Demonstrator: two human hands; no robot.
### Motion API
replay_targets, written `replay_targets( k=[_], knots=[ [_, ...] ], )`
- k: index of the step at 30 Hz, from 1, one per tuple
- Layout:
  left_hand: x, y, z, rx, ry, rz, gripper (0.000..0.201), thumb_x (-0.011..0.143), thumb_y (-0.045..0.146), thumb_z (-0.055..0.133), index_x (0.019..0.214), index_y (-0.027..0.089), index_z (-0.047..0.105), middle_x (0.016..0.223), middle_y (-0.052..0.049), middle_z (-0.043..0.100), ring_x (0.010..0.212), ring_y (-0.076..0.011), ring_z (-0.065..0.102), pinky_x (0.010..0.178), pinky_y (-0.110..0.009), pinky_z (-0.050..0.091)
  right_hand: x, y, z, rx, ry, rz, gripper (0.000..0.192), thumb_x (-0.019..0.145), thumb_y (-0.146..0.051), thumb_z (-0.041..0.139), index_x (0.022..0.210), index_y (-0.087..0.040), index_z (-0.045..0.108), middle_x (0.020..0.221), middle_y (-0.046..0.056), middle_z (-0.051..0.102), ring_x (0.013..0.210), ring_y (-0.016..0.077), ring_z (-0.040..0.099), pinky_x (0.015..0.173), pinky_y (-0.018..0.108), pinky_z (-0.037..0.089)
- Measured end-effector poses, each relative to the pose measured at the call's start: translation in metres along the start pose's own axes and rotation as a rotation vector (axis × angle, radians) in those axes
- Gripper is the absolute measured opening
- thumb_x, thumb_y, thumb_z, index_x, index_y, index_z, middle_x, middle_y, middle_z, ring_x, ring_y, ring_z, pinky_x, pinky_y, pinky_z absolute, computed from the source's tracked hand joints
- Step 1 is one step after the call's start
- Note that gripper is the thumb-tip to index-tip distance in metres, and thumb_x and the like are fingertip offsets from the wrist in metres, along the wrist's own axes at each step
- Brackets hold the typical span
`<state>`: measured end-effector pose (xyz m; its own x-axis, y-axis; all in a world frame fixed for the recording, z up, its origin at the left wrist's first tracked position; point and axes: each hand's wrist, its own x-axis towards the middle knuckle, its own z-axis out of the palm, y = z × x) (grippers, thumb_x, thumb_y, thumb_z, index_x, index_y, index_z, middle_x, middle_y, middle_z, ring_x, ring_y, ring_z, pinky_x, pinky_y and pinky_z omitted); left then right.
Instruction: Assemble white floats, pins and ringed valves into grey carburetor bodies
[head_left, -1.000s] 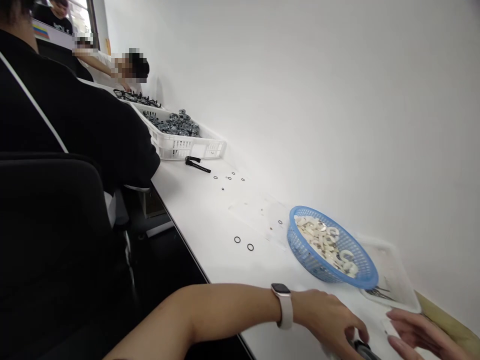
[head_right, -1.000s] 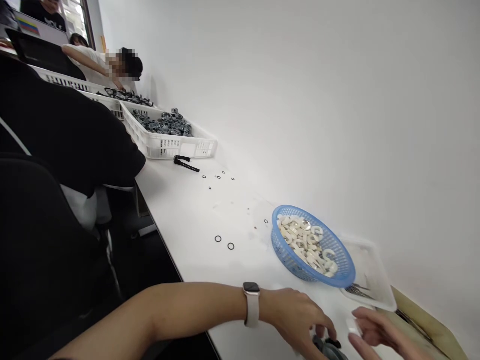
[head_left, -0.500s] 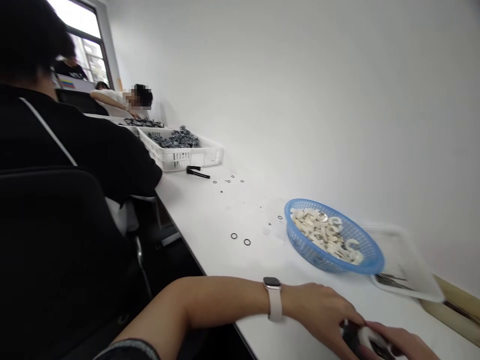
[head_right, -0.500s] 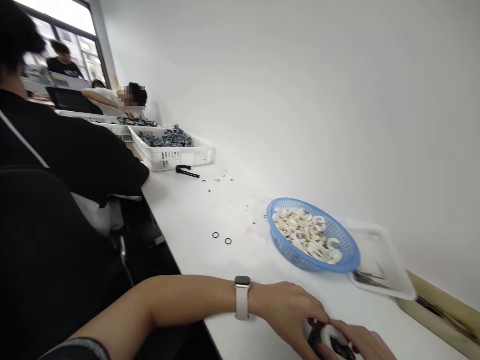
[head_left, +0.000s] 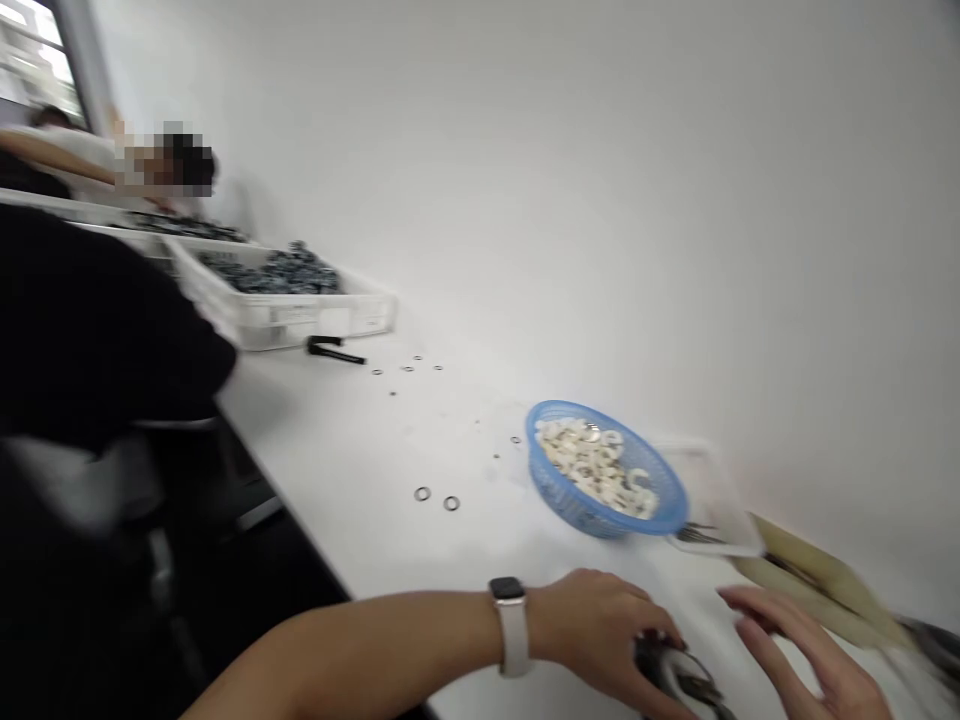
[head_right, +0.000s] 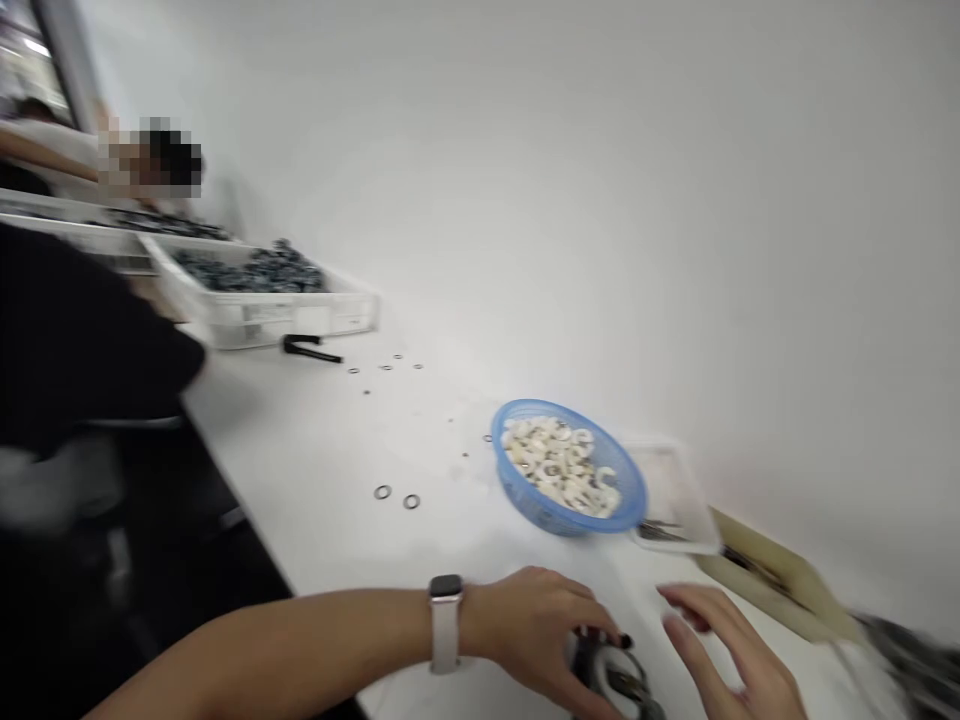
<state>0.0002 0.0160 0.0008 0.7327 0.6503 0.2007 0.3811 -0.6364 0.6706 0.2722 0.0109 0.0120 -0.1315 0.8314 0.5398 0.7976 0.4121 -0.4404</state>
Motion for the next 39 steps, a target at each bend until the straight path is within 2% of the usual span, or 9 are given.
replay_targets(
  k=[2,4,6,9,11,15,19,27,39],
  knots=[
    [-0.003,-0.001,0.002,0.0,0.055,0.036,0.07,0.073,0.081,0.073,0.118,0.027,0.072,0.113,-0.007,0.076,0.103,-0.032,0.073,0.096,-0.038,0.054,0.031,-0.005,-0.022,-0.113,-0.011,0.029,0.039,0.09,-0.061,0.06,0.1,-0.026,0.075,0.111,0.01,0.076,0.097,0.0318,0.073,0.08,0.039,0.063],
    [-0.003,-0.003,0.004,0.018,0.085,0.051,0.069,0.074,0.079,0.073,0.119,0.026,0.072,0.11,-0.008,0.076,0.101,-0.0316,0.073,0.093,-0.038,0.054,0.068,-0.007,-0.038,-0.258,-0.117,0.083,0.042,0.098,-0.054,0.048,0.108,-0.021,0.072,0.108,0.012,0.075,0.097,0.0294,0.071,0.086,0.039,0.06],
    [-0.004,-0.003,0.006,0.027,0.101,0.057,0.07,0.073,0.078,0.074,0.121,0.027,0.071,0.111,-0.006,0.075,0.102,-0.0312,0.071,0.094,-0.038,0.053,0.104,-0.005,-0.044,-0.321,-0.183,0.122,0.034,0.102,-0.043,0.049,0.111,-0.019,0.072,0.106,0.011,0.075,0.096,0.0268,0.071,0.088,0.038,0.058],
    [-0.004,0.0,0.007,0.022,0.102,0.043,0.065,0.072,0.071,0.079,0.12,0.029,0.07,0.112,-0.003,0.073,0.104,-0.0297,0.069,0.096,-0.037,0.051,0.145,0.002,-0.031,-0.395,-0.318,0.165,0.019,0.103,-0.031,0.06,0.109,-0.019,0.073,0.113,0.009,0.074,0.102,0.0232,0.069,0.094,0.038,0.056],
    [-0.002,0.0,0.006,0.02,0.092,0.032,0.058,0.072,0.066,0.081,0.116,0.029,0.071,0.11,-0.002,0.073,0.102,-0.028,0.068,0.094,-0.036,0.051,0.158,0.005,-0.011,-0.447,-0.435,0.205,0.021,0.103,-0.035,0.067,0.113,-0.017,0.07,0.115,0.007,0.071,0.099,0.0222,0.07,0.09,0.042,0.059],
    [0.004,-0.008,0.006,-0.014,0.05,0.042,0.06,0.072,0.07,0.08,0.115,0.03,0.072,0.109,-0.002,0.073,0.101,-0.0278,0.069,0.092,-0.034,0.051,0.159,0.006,0.033,-0.54,-0.556,0.246,0.027,0.103,-0.035,0.068,0.123,-0.016,0.067,0.123,0.007,0.068,0.103,0.0248,0.07,0.088,0.042,0.061],
    [0.007,-0.013,0.007,-0.043,0.02,0.047,0.065,0.071,0.073,0.079,0.119,0.031,0.071,0.114,-0.003,0.073,0.107,-0.0309,0.068,0.096,-0.037,0.051,0.155,0.009,0.05,-0.591,-0.571,0.24,0.024,0.104,-0.035,0.067,0.122,-0.02,0.068,0.128,0.007,0.067,0.11,0.0267,0.067,0.093,0.042,0.059],
    [0.0,0.002,0.002,-0.057,0.075,0.032,0.05,0.072,0.059,0.081,0.11,0.028,0.072,0.109,-0.003,0.073,0.101,-0.0306,0.068,0.093,-0.039,0.052,0.166,0.027,0.034,-0.536,-0.533,0.271,0.028,0.104,-0.035,0.067,0.124,-0.017,0.067,0.127,0.008,0.067,0.107,0.026,0.068,0.092,0.044,0.06],
    [-0.005,0.016,-0.007,-0.091,0.076,-0.005,0.038,0.082,0.034,0.072,0.12,0.026,0.07,0.117,-0.004,0.071,0.108,-0.0281,0.066,0.098,-0.037,0.049,0.141,0.028,0.02,-0.067,-0.214,0.294,0.024,0.104,-0.034,0.066,0.122,-0.018,0.067,0.126,0.009,0.067,0.106,0.024,0.068,0.093,0.044,0.059]
  ],
)
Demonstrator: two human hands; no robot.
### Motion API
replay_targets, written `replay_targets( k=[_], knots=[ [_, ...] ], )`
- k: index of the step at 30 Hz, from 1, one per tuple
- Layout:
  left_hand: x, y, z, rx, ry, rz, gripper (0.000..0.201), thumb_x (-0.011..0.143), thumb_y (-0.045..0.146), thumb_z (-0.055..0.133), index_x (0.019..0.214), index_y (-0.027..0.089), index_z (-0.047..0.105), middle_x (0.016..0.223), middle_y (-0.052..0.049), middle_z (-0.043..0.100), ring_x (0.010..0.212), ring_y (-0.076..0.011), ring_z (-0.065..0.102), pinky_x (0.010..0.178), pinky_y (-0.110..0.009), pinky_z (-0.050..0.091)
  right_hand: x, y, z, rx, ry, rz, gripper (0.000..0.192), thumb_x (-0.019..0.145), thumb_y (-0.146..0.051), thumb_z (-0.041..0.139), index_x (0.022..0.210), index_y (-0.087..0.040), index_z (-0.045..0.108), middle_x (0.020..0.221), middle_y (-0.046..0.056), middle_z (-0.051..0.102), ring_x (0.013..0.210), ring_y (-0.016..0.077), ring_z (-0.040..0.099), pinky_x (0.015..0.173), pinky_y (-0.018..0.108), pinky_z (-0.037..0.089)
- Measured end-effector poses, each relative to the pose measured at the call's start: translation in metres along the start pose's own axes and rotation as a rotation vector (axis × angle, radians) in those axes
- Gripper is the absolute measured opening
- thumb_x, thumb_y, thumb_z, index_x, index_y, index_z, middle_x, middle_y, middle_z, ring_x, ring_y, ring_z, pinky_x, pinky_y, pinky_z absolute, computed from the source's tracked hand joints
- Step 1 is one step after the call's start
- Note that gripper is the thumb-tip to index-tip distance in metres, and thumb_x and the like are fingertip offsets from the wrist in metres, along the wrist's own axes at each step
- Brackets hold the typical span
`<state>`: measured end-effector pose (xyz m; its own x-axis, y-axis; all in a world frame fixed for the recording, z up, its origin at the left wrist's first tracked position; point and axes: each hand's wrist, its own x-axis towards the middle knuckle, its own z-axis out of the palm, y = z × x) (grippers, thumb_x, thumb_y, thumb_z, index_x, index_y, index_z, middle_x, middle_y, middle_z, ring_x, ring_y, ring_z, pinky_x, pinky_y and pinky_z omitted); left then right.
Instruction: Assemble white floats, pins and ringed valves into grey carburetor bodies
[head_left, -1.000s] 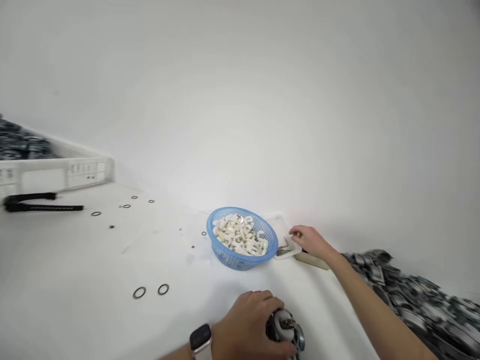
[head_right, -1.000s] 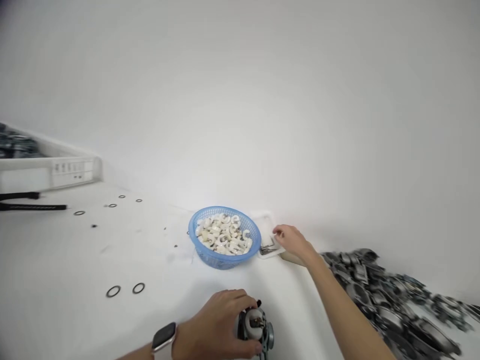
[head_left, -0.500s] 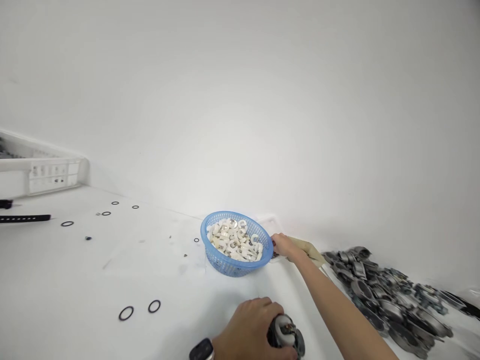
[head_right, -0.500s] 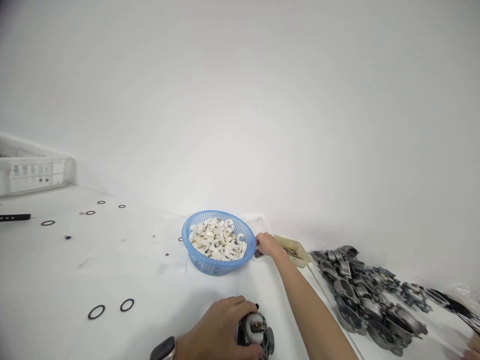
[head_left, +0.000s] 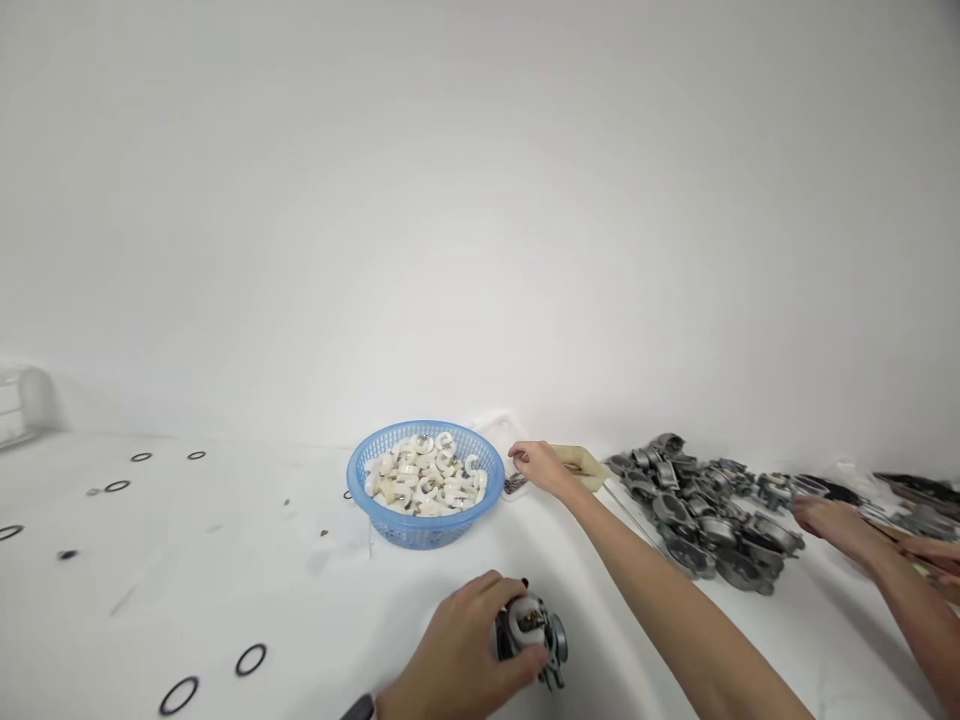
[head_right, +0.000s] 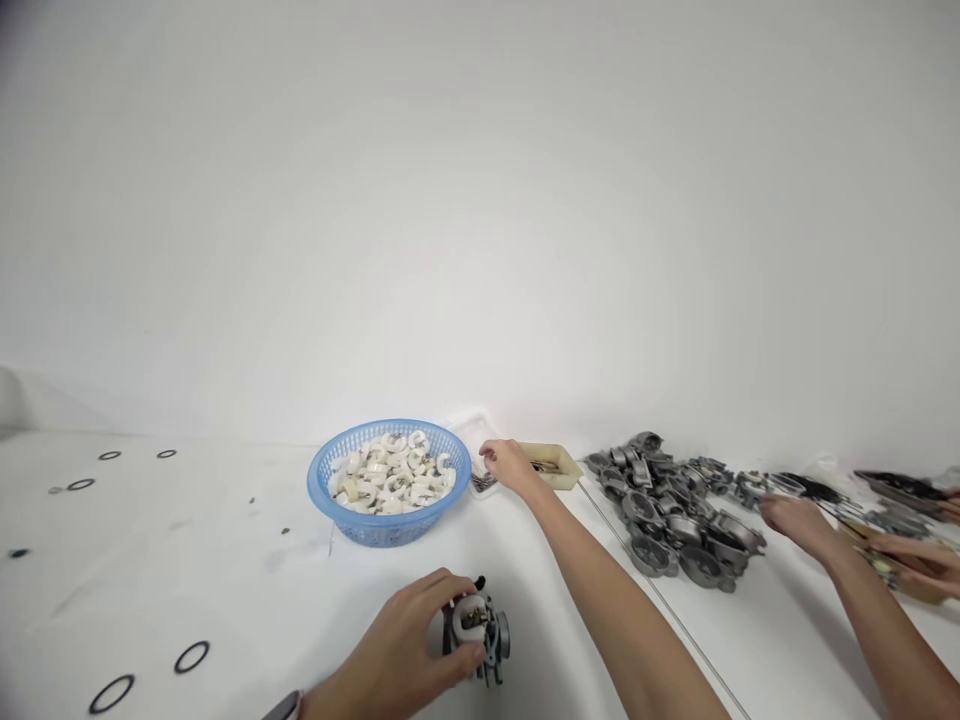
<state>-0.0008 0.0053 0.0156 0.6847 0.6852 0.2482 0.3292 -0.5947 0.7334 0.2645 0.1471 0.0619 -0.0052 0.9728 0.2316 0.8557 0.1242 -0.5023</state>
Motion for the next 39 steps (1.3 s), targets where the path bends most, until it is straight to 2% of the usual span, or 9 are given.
replay_targets(
  k=[3,6,8,10,13,18,23,29,39],
  knots=[
    [0.002,0.0,0.002,-0.051,0.006,0.013,0.035,0.083,0.031,0.071,0.117,0.026,0.07,0.114,-0.003,0.07,0.106,-0.0253,0.065,0.095,-0.033,0.048,-0.025,-0.002,-0.002,0.202,0.006,-0.005,0.021,0.103,-0.034,0.067,0.114,-0.016,0.069,0.117,0.007,0.07,0.103,0.0231,0.069,0.092,0.044,0.059],
    [0.005,0.003,0.002,-0.108,0.013,0.009,0.029,0.082,0.029,0.072,0.11,0.025,0.069,0.11,-0.002,0.069,0.103,-0.0233,0.064,0.093,-0.031,0.048,-0.072,-0.003,-0.003,0.428,-0.048,-0.017,0.022,0.092,-0.035,0.08,0.099,-0.015,0.074,0.1,0.005,0.074,0.097,0.023,0.07,0.09,0.042,0.057],
    [0.007,0.006,0.002,-0.134,0.015,-0.032,0.026,0.08,0.028,0.074,0.104,0.023,0.067,0.107,-0.002,0.068,0.101,-0.0228,0.063,0.092,-0.031,0.047,-0.107,-0.003,-0.002,0.589,-0.117,-0.01,0.028,0.081,-0.038,0.088,0.091,-0.015,0.076,0.089,0.006,0.076,0.087,0.0229,0.071,0.082,0.037,0.057],
    [0.009,0.008,0.002,-0.149,0.005,-0.073,0.026,0.077,0.026,0.075,0.102,0.023,0.066,0.106,-0.001,0.067,0.1,-0.0225,0.061,0.091,-0.031,0.047,-0.136,-0.003,0.002,0.744,-0.177,0.016,0.031,0.077,-0.041,0.089,0.089,-0.016,0.076,0.084,0.007,0.077,0.079,0.0215,0.069,0.071,0.033,0.054],
    [0.011,0.007,0.004,-0.162,-0.034,-0.136,0.031,0.074,0.024,0.074,0.104,0.025,0.067,0.107,-0.001,0.067,0.1,-0.0229,0.058,0.091,-0.031,0.047,-0.163,-0.003,0.008,0.926,-0.243,0.057,0.03,0.073,-0.039,0.091,0.085,-0.015,0.075,0.078,0.005,0.076,0.07,0.018,0.065,0.063,0.029,0.05],
    [0.01,0.005,0.007,-0.189,-0.042,-0.165,0.033,0.079,0.037,0.074,0.108,0.023,0.067,0.106,-0.004,0.068,0.099,-0.025,0.058,0.092,-0.035,0.052,-0.172,-0.011,0.015,1.07,-0.229,0.113,0.029,0.072,-0.033,0.093,0.084,-0.015,0.075,0.071,0.001,0.069,0.064,0.0126,0.055,0.059,0.025,0.042],
    [0.008,0.009,0.006,-0.26,-0.045,-0.173,0.03,0.087,0.048,0.067,0.106,0.024,0.066,0.102,-0.004,0.064,0.093,-0.0224,0.061,0.07,-0.025,0.055,-0.177,-0.022,0.022,1.097,-0.176,0.157,0.031,0.073,-0.037,0.094,0.084,-0.016,0.073,0.066,-0.003,0.063,0.06,0.0102,0.048,0.056,0.024,0.035],
    [0.009,0.005,0.006,-0.127,-0.012,-0.057,0.02,0.09,0.038,0.07,0.107,0.027,0.068,0.101,-0.002,0.067,0.094,-0.0215,0.062,0.09,-0.031,0.054,-0.181,-0.031,0.02,1.108,-0.166,0.184,0.039,0.065,-0.042,0.098,0.079,-0.014,0.073,0.063,-0.003,0.061,0.059,0.0104,0.046,0.056,0.025,0.033],
    [0.007,0.004,0.011,-0.047,0.089,0.049,0.024,0.092,0.046,0.069,0.106,0.026,0.071,0.1,-0.005,0.07,0.091,-0.0236,0.066,0.082,-0.032,0.053,-0.181,-0.03,0.017,1.016,-0.185,0.15,0.034,0.072,-0.044,0.092,0.082,-0.016,0.075,0.069,-0.002,0.063,0.068,0.0134,0.049,0.065,0.026,0.037]
  ],
)
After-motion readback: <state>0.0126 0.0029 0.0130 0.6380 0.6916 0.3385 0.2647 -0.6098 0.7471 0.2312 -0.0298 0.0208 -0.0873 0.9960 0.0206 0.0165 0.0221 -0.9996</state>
